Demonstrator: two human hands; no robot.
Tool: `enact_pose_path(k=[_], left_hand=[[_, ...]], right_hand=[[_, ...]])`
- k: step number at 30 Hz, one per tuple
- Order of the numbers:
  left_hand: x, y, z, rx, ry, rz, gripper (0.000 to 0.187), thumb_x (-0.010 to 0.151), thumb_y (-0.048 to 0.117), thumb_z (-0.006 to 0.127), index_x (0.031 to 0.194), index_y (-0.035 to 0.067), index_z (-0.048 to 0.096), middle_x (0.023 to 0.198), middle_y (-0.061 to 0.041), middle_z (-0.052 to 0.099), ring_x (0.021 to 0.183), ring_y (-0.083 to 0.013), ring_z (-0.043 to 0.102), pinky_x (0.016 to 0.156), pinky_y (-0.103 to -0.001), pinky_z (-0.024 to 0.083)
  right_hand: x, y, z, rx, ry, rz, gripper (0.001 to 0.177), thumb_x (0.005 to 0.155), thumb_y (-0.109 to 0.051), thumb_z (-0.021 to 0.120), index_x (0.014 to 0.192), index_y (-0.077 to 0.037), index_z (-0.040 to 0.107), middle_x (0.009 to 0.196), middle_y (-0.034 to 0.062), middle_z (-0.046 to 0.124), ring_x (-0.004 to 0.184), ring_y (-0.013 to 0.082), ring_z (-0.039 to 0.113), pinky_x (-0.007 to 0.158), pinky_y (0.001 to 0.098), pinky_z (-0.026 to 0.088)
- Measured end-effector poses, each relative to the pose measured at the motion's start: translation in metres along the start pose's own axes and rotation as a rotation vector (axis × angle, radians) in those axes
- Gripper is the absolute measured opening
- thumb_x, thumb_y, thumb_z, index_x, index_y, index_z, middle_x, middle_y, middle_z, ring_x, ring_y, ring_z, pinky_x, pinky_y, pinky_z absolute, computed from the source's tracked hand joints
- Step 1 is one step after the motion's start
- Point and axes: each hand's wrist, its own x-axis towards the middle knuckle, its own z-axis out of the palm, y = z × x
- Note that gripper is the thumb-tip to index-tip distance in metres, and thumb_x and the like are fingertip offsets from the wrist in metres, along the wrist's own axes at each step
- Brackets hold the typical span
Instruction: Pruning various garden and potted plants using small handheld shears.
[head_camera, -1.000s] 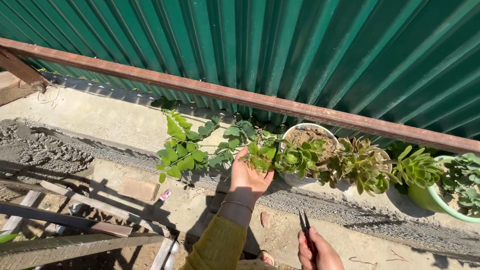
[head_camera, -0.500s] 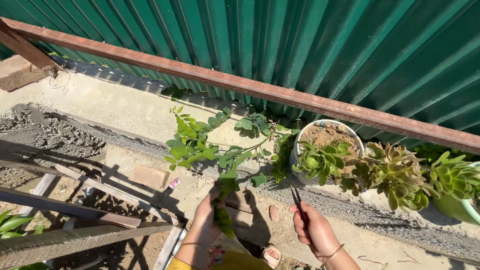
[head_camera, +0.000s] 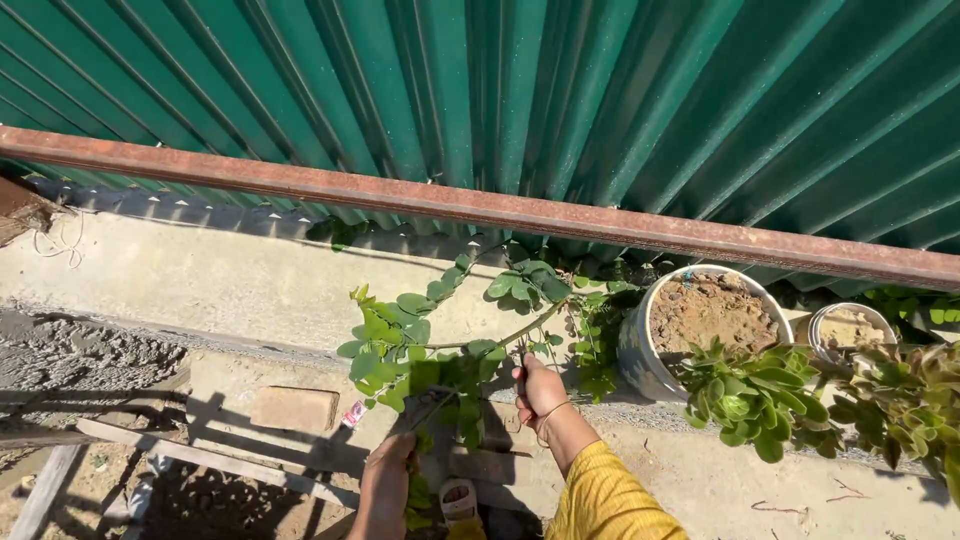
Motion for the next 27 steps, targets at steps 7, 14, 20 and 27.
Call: enact_pose_path(k=[7, 14, 20, 27], left_hand=[[0.072, -0.056, -0.036, -0.013, -0.107, 0.03, 0.034, 0.098, 0.031, 0.063, 0.078, 0.004, 0.06, 0.069, -0.007, 0.05, 0.065, -0.0216, 0.045, 0.065, -0.043, 0.038], [0.081, -0.064, -0.056, -0.017, -0.118, 0.007, 0.03, 0.098, 0.032, 0.065, 0.082, 0.007, 0.058, 0.07, -0.004, 0.047, 0.065, -0.0215, 0.044, 0.066, -0.045, 0.04], [0.069, -0.051, -0.05, -0.058, -0.008, 0.008, 0.024, 0.094, 0.025, 0.068, 0.09, 0.002, 0.069, 0.071, -0.006, 0.051, 0.068, -0.0211, 0.049, 0.068, -0.045, 0.041], [0.061, -0.026, -0.042, -0.092, 0.048, -0.01, 0.026, 0.097, 0.024, 0.064, 0.089, 0.0, 0.067, 0.068, -0.006, 0.047, 0.063, -0.0193, 0.044, 0.064, -0.042, 0.039]], right_hand=[[0.022, 0.006, 0.021, 0.177, -0.033, -0.239, 0.04, 0.104, -0.048, 0.041, 0.084, -0.016, 0.051, 0.056, -0.0019, 0.035, 0.042, 0.0128, 0.03, 0.035, 0.0311, 0.022], [0.006, 0.018, 0.025, 0.17, 0.057, -0.106, 0.038, 0.103, -0.048, 0.042, 0.083, -0.016, 0.049, 0.056, -0.0022, 0.033, 0.042, 0.013, 0.027, 0.036, 0.0299, 0.019], [0.021, 0.012, 0.035, 0.271, -0.023, -0.147, 0.037, 0.103, -0.049, 0.041, 0.085, -0.017, 0.048, 0.056, -0.0036, 0.034, 0.042, 0.011, 0.027, 0.038, 0.0291, 0.018], [0.0, 0.032, 0.037, 0.29, 0.05, -0.05, 0.038, 0.102, -0.049, 0.04, 0.081, -0.018, 0.046, 0.054, -0.0043, 0.029, 0.04, 0.0111, 0.022, 0.037, 0.0284, 0.013]])
